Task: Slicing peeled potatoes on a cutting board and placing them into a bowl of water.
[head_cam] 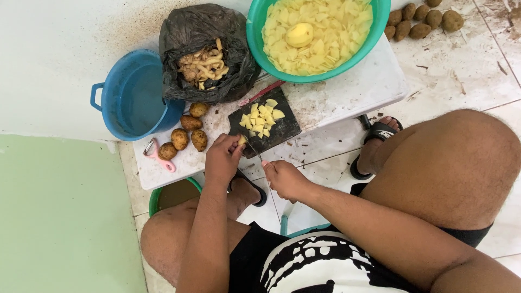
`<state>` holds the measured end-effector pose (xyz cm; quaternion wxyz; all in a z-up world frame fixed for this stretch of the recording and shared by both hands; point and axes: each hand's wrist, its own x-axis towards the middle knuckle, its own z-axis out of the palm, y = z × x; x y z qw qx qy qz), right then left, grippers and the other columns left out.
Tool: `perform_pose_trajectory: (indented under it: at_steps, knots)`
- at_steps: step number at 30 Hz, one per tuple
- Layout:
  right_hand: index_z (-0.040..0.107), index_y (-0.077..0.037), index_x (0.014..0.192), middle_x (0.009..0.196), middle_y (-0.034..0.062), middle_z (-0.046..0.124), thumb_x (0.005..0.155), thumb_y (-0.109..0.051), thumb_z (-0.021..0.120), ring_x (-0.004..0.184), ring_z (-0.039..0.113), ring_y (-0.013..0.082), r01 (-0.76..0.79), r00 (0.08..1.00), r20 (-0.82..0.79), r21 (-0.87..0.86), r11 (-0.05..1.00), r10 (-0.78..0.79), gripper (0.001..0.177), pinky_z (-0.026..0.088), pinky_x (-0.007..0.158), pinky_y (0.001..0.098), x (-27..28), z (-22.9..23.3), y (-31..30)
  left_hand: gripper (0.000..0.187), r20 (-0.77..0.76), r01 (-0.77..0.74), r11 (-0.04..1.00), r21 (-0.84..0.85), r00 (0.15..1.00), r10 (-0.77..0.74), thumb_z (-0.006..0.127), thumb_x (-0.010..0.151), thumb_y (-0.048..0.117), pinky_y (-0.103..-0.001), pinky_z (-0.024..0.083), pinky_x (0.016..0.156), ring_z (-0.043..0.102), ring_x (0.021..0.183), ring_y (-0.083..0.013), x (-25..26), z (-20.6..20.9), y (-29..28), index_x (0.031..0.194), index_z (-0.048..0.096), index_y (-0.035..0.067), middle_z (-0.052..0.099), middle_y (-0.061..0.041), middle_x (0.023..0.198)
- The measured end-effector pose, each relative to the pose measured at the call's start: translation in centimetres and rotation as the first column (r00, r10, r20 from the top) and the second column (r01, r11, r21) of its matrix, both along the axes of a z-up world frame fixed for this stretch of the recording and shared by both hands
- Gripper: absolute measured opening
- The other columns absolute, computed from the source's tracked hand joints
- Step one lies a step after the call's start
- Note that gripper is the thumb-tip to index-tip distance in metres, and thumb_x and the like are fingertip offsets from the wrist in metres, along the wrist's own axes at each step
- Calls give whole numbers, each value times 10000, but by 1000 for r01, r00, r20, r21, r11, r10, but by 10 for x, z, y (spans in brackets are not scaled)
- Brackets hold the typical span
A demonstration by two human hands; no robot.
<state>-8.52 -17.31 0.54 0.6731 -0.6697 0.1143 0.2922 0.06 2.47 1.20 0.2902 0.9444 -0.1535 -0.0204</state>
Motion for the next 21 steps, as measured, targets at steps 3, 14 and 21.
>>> perform_pose_trajectory:
  at_steps: [3,14,21]
  knots:
    - [604,-39,773,512,94,561,1078,-296,354,326,523,176,0,999,-32,10,1000,1,471,455,300,294,1,-8,1,229,-6,-9,1000,-14,1000,9,782,929,121,-379,577,767,726,828,-265,1,-4,0,1138,759,29,706,-114,902]
    - [604,-34,783,510,81,531,1072,-262,345,330,522,178,35,999,16,34,999,-36,451,456,314,290,2,5,0,227,25,1,999,-38,1000,0,798,909,99,-396,576,758,724,815,-276,2,-9,2,1123,764,29,703,-111,886]
    - [596,-37,766,500,76,525,1076,-260,347,328,515,177,37,999,16,54,998,-38,456,442,308,282,-1,5,1,201,24,6,1000,-29,1000,-5,797,912,108,-401,573,754,723,805,-269,1,-3,1,1094,764,29,706,-104,880]
